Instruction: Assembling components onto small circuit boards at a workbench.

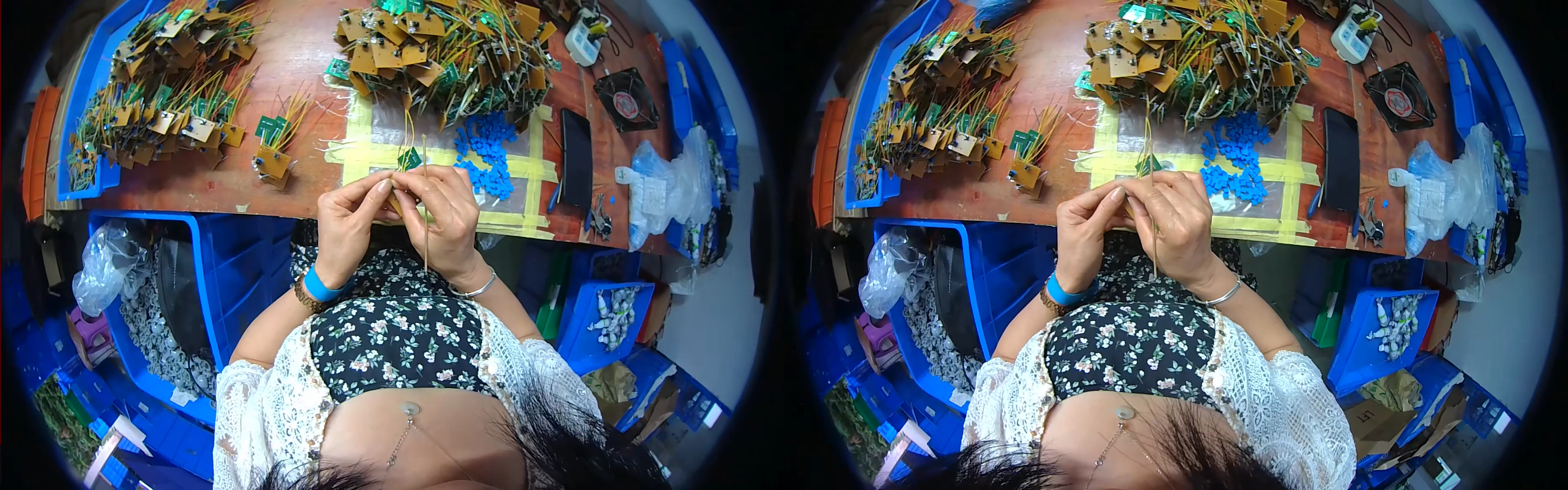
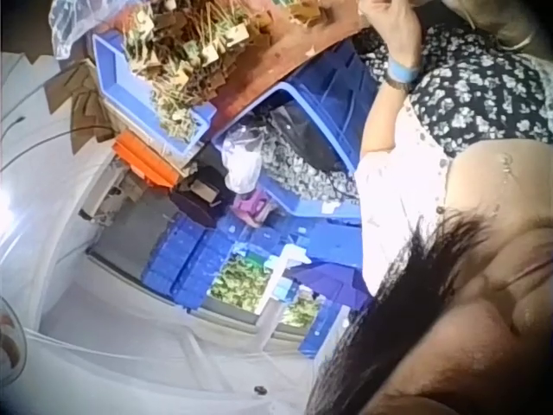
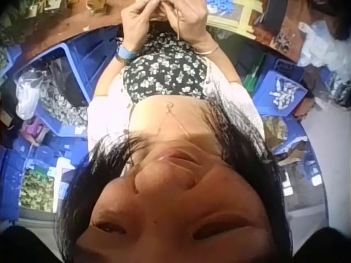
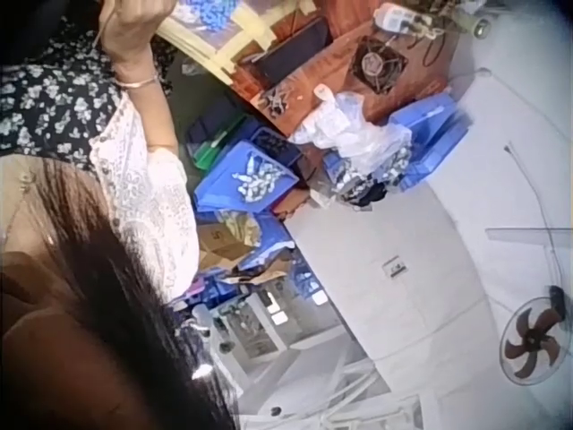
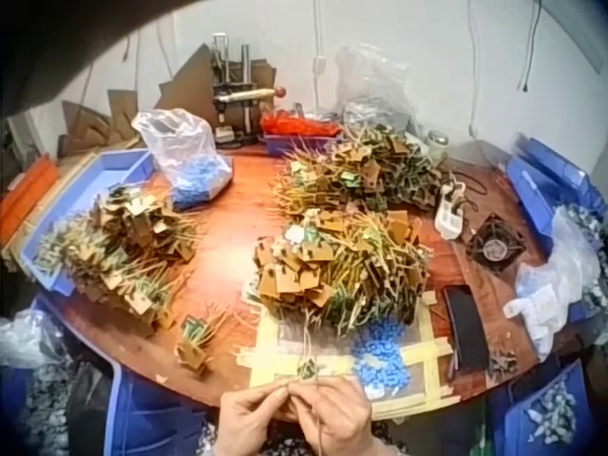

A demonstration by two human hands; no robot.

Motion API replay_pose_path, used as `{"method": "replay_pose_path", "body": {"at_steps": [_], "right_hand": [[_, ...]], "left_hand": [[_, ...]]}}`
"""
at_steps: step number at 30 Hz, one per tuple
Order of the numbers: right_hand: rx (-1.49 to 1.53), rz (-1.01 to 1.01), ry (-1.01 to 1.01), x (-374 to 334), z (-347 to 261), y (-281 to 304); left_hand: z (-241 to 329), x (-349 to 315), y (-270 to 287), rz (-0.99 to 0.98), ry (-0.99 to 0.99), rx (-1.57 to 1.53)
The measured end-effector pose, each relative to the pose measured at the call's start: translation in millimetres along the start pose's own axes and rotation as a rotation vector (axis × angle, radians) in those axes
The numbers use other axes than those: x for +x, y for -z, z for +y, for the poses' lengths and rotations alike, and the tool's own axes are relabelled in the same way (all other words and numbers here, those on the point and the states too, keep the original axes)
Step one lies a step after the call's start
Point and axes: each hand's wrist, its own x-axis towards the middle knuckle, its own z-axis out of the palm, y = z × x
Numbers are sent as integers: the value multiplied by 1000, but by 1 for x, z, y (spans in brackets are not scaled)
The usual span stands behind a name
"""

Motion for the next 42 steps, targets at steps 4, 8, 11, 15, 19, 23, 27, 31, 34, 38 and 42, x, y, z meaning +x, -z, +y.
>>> {"method": "replay_pose_path", "body": {"at_steps": [4,8,11,15,19,23,27,31,34,38,42], "right_hand": [[86,52,60,7,-8,3],[61,70,45,4,-2,5],[73,54,34,0,0,3],[74,46,31,0,-2,2],[55,51,19,-2,0,5],[54,55,4,-3,1,5],[52,43,-12,-4,4,5],[61,38,-28,-5,7,5],[63,40,-28,-4,8,6],[57,36,-42,-3,11,7],[56,31,-47,-3,13,7]], "left_hand": [[17,-4,12,194,-220,201],[47,5,55,390,-625,644],[54,9,85,518,-611,1044],[52,9,95,601,-676,1365],[47,13,90,440,-873,1521],[38,10,87,246,-677,1712],[31,16,97,240,-689,1731],[33,39,93,202,-743,1785],[43,81,98,181,-797,1774],[58,158,108,245,-807,1796],[77,207,111,405,-744,2147]]}}
